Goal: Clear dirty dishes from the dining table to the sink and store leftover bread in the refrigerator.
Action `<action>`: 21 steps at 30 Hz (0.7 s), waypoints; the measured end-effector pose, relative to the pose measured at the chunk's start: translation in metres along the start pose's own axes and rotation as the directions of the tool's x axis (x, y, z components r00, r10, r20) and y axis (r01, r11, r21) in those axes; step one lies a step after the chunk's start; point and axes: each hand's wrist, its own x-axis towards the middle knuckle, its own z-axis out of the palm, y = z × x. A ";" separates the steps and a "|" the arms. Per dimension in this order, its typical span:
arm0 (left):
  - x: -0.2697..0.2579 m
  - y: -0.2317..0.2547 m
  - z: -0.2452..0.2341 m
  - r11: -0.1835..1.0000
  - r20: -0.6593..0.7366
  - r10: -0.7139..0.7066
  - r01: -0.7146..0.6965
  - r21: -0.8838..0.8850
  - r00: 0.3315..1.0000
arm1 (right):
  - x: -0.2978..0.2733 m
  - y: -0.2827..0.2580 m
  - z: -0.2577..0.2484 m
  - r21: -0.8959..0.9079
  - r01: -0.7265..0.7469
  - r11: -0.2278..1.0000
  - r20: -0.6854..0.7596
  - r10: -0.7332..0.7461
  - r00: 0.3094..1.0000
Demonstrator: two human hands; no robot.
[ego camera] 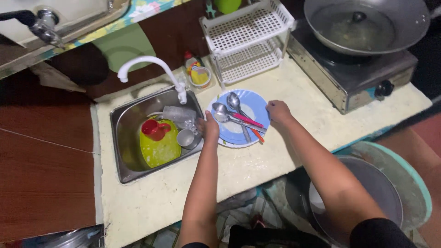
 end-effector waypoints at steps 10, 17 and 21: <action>-0.167 0.073 -0.020 0.875 -0.069 0.477 -0.481 -0.054 0.876 | -0.066 0.021 -0.043 0.055 0.130 0.990 -0.133 -0.122 0.984; -0.318 0.082 0.041 0.756 0.315 0.654 -0.580 -0.303 0.688 | -0.195 0.077 -0.129 0.307 0.042 0.951 -0.136 0.000 0.991; -0.432 0.077 0.085 0.749 0.523 0.656 -0.559 -0.357 0.545 | -0.286 0.167 -0.186 0.410 0.153 0.899 -0.271 -0.040 0.962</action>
